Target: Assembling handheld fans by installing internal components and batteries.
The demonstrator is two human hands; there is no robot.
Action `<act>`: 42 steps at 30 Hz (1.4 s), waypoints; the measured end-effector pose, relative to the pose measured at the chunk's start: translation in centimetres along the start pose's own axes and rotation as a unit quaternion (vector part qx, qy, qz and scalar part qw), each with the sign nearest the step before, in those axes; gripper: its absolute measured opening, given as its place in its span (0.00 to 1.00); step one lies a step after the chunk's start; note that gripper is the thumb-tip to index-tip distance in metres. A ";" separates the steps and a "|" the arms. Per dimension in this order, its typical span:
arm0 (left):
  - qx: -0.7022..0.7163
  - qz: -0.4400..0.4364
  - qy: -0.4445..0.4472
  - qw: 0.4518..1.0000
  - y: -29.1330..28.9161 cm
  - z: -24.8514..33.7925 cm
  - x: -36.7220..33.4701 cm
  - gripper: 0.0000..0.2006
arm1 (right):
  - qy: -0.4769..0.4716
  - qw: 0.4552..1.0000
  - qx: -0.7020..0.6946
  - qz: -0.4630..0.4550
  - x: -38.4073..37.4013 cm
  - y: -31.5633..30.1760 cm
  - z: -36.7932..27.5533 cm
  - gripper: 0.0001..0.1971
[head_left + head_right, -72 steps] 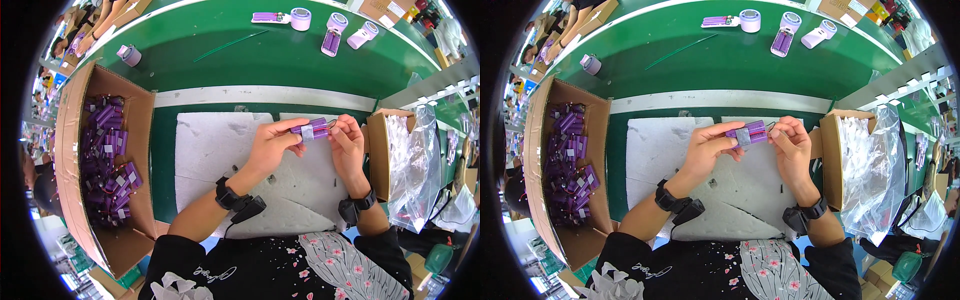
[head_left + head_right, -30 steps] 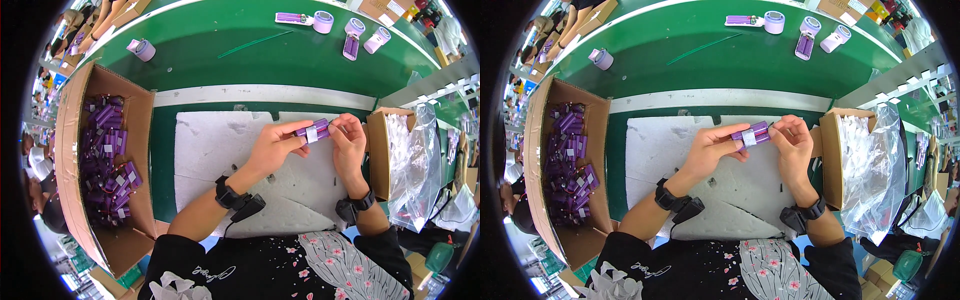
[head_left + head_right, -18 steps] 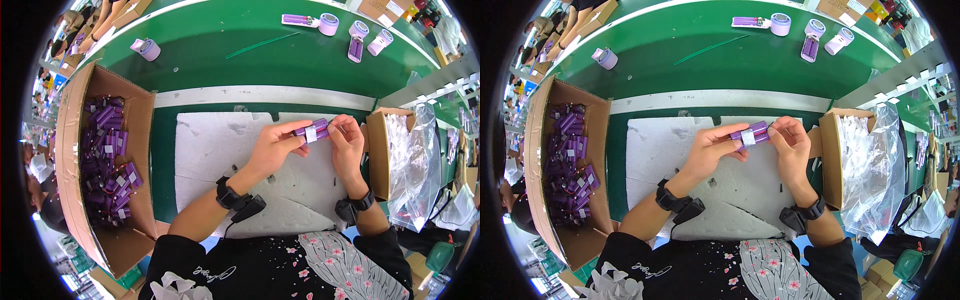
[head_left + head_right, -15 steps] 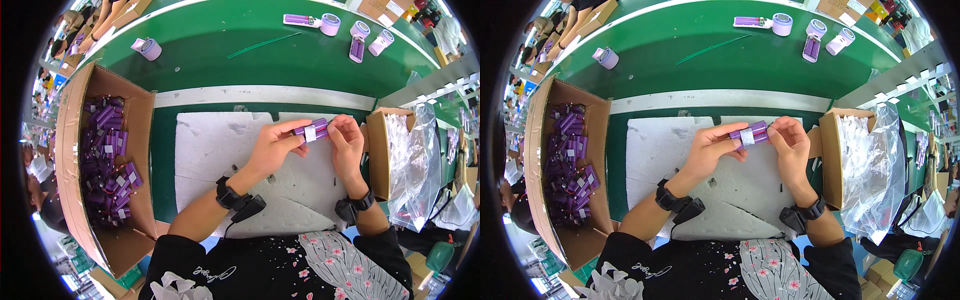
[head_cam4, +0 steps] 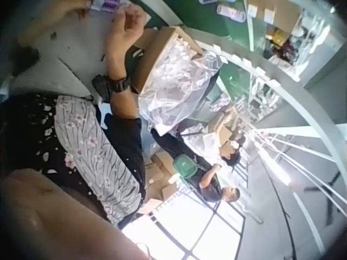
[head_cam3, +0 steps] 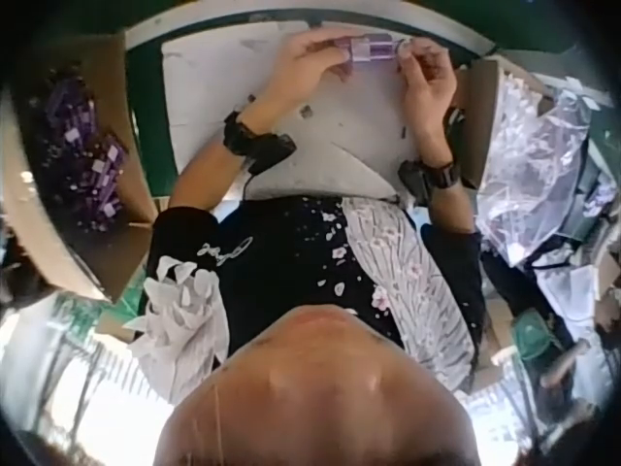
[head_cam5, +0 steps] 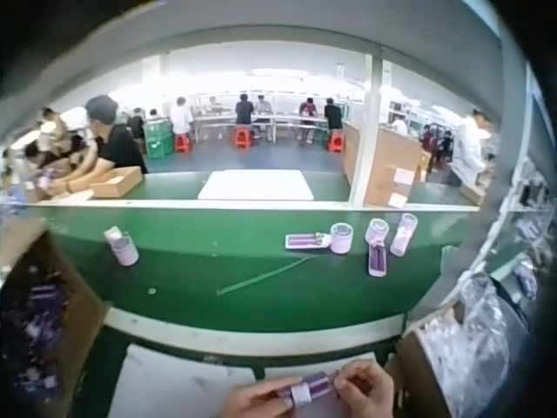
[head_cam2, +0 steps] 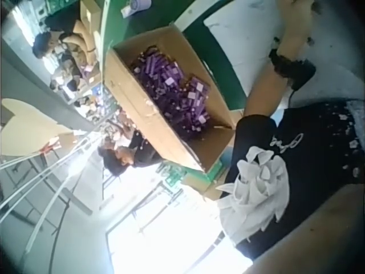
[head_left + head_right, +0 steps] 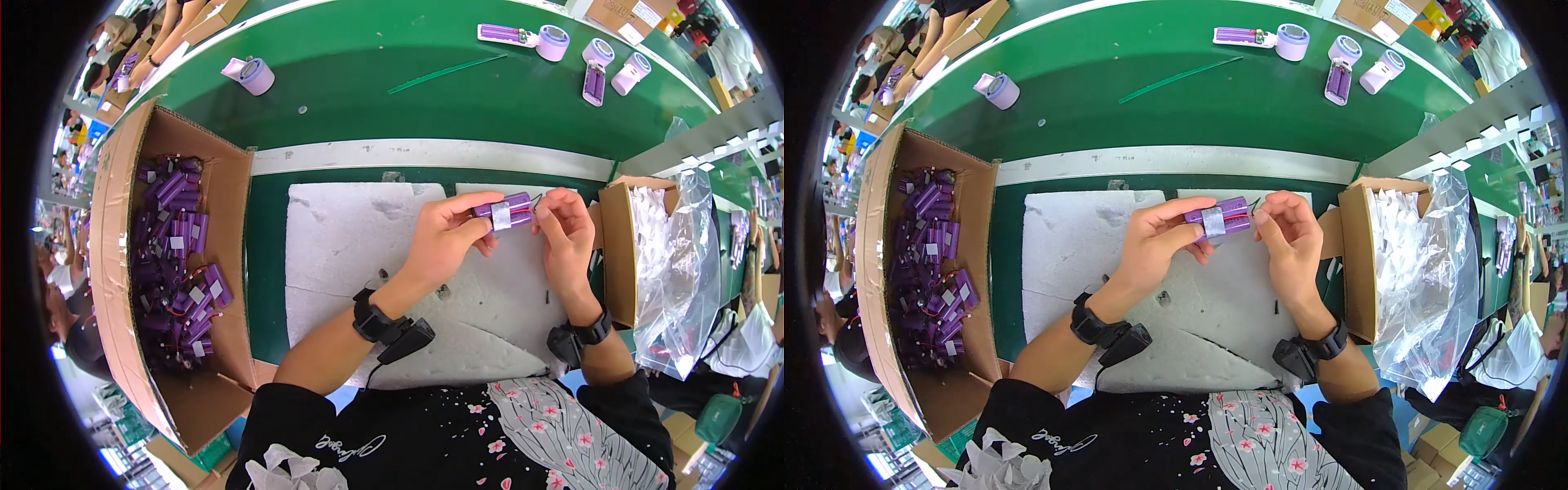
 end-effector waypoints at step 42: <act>0.110 0.008 -0.006 0.994 -0.2 -0.4 -0.2 0.19 | 0.004 0.999 -0.017 0.027 0.5 1.0 -0.7 0.15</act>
Point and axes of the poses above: each hand's wrist, its own x-axis away from the middle knuckle, its own y-axis out of the palm, z = x × y, the point moved 10 cm from there along -x, towards the middle knuckle, and after that the axes turned 4 degrees about y, right-handed, at the moved point
